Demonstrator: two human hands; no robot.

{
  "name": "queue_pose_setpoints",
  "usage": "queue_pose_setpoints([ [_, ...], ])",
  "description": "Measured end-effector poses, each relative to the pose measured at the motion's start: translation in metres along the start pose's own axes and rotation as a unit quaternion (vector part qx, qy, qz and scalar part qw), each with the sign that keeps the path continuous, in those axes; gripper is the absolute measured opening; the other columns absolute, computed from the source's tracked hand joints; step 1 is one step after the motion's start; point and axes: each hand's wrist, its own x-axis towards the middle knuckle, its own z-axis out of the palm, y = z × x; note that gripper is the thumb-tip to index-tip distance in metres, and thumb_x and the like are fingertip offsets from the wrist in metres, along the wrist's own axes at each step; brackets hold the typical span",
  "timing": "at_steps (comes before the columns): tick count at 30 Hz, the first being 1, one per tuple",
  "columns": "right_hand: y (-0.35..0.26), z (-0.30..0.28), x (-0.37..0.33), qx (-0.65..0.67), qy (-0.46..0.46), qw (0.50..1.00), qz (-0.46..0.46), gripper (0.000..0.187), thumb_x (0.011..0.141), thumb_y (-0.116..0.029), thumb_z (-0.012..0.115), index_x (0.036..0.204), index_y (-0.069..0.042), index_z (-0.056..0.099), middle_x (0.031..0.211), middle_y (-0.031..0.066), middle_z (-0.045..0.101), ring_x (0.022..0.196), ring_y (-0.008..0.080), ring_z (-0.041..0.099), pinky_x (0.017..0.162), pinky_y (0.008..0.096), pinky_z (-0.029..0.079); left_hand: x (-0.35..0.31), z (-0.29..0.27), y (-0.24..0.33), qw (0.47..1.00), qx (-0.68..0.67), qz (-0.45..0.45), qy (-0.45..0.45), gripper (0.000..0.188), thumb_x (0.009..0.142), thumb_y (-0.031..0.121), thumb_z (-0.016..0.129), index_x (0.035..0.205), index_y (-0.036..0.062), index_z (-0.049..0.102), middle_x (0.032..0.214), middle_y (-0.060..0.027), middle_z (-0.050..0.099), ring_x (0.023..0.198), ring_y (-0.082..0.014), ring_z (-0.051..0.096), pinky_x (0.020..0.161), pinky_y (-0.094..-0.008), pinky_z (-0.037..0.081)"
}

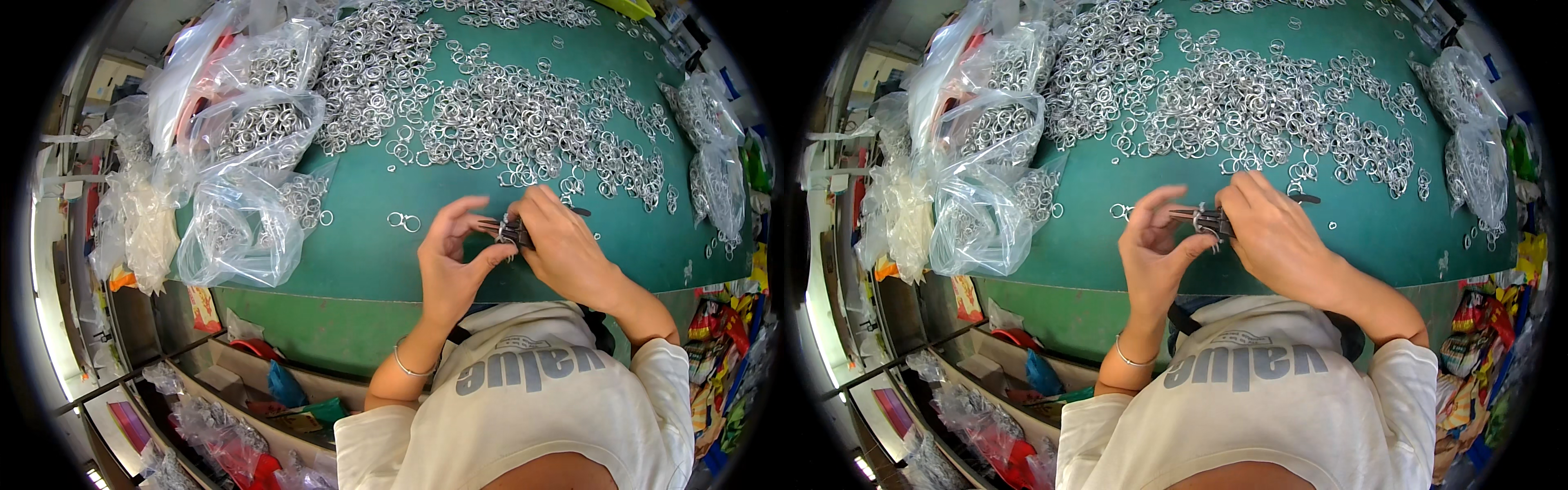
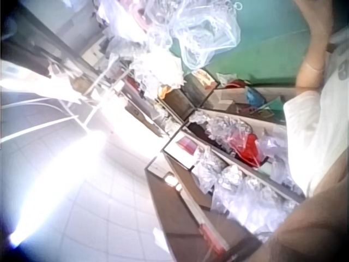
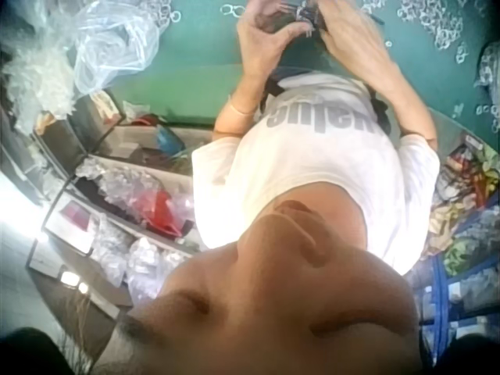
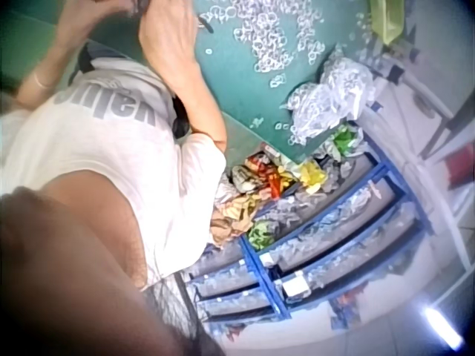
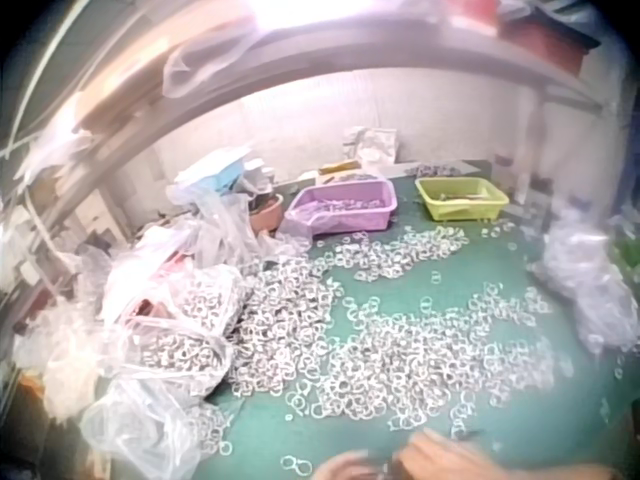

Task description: The person picks through small metal rings on a table by hand and joins them together using a pair of pliers.

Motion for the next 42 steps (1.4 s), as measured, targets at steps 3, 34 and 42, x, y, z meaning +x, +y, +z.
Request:
queue_pose_setpoints([
  [3, 0.008, 0.009, 0.0, -0.044, 0.025, 0.998, -0.032, 0.032, 0.064, 0.0, 0.064, 0.092, 0.0, 0.05, 0.086, 0.0127, 0.047, 0.085, 0.0308, 0.047, 0.071, 0.0388, 0.041, 0.003, -0.005, 0.001, 0.998, 0.001, -0.02, -0.053, 0.034, 0.069, -0.007, 0.07, 0.102, -0.0069, 0.06, 0.095, -0.0095, 0.059, 0.088, -0.0145, 0.056, 0.079, -0.0258, 0.046],
  [34, 0.025, 0.02, 0.004, -0.066, 0.093, 0.993, -0.038, 0.026, 0.058, -0.005, 0.068, 0.07, -0.003, 0.045, 0.06, 0.0118, 0.053, 0.057, 0.0317, 0.055, 0.052, 0.0431, 0.042, 0.003, -0.002, -0.008, 0.996, 0.081, 0.029, -0.026, 0.035, 0.064, -0.009, 0.072, 0.097, -0.0027, 0.063, 0.085, -0.0062, 0.059, 0.077, -0.0112, 0.054, 0.072, -0.0235, 0.045],
  [42, 0.018, 0.003, 0.005, -0.026, 0.009, 0.999, 0.033, 0.019, 0.062, -0.003, 0.064, 0.077, -0.001, 0.052, 0.068, 0.0148, 0.059, 0.061, 0.0345, 0.057, 0.053, 0.0427, 0.043, 0.007, -0.01, 0.0, 0.999, -0.018, -0.021, 0.026, 0.033, 0.069, -0.009, 0.07, 0.1, -0.0059, 0.059, 0.089, -0.0068, 0.059, 0.078, -0.0108, 0.054, 0.071, -0.0225, 0.045],
])
